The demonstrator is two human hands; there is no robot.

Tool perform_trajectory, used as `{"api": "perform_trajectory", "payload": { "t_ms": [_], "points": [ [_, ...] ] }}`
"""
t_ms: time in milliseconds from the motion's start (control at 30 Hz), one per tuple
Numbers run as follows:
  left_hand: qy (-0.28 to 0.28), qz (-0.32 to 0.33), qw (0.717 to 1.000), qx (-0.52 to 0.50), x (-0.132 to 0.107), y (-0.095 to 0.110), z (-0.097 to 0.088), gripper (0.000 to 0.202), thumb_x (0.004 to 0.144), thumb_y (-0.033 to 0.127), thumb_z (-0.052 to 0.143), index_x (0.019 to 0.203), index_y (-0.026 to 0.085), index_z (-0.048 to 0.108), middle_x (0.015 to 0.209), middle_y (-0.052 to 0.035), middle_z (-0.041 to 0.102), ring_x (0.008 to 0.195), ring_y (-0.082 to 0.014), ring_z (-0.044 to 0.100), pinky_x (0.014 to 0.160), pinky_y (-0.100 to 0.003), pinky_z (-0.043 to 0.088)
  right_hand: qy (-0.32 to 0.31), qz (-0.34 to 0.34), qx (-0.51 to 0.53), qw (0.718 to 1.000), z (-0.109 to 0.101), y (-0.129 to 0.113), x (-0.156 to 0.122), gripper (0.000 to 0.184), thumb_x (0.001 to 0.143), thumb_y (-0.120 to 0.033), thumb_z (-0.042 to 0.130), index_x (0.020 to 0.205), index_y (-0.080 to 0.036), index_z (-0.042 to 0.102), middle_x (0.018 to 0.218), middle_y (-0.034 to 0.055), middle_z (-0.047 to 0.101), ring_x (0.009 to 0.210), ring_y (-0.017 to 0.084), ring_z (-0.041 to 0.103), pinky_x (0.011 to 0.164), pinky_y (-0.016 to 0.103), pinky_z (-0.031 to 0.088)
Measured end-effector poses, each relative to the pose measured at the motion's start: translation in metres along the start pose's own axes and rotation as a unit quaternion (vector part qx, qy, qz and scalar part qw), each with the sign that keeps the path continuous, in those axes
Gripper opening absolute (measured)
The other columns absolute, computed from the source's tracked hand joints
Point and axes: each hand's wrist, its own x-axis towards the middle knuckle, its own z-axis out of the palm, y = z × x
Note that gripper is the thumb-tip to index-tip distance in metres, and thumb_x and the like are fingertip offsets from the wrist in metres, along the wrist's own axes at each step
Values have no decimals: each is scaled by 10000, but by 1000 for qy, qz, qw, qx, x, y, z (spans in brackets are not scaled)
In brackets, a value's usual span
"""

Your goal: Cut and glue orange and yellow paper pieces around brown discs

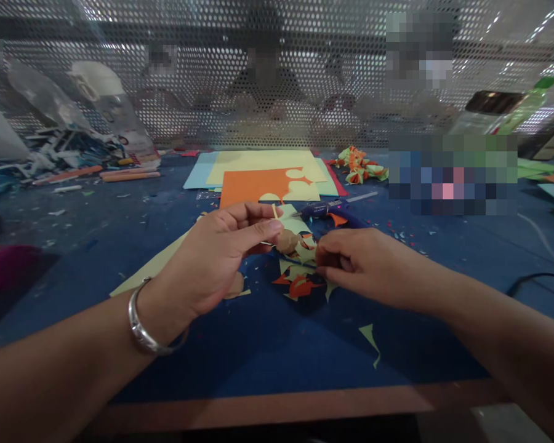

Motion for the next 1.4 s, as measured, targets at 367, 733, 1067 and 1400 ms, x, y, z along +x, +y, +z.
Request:
{"api": "perform_trajectory", "payload": {
  "t_ms": [367,733,1067,1400],
  "points": [
    [7,-7,1000,-13,-2,3,2,153,796,202,787,915,151,706,842,18,654,749,-76,596,704,-204,470,19,23,26,999,-2,0,-2,88,781,-189,585,695,-190,599,609,-38,587,518,86,487,511,236,329],
    [54,33,997,-36,2,2,1,211,782,162,784,931,170,635,778,29,647,714,-90,601,681,-211,471,81,25,171,982,-10,9,-4,39,810,-222,644,824,-187,653,610,-41,580,526,84,498,495,219,383],
    [47,31,998,-33,0,4,0,192,758,190,799,882,171,654,805,22,638,736,-99,579,720,-232,462,139,13,206,969,-16,19,-4,160,883,-289,652,996,-205,728,713,-4,597,609,112,521,531,248,389],
    [-14,-13,999,-37,-2,3,2,116,777,194,790,856,163,711,845,8,651,761,-99,601,752,-238,476,33,1,147,989,-12,15,-3,195,900,-296,613,1027,-195,721,701,-15,658,596,109,547,550,232,399]
  ]
}}
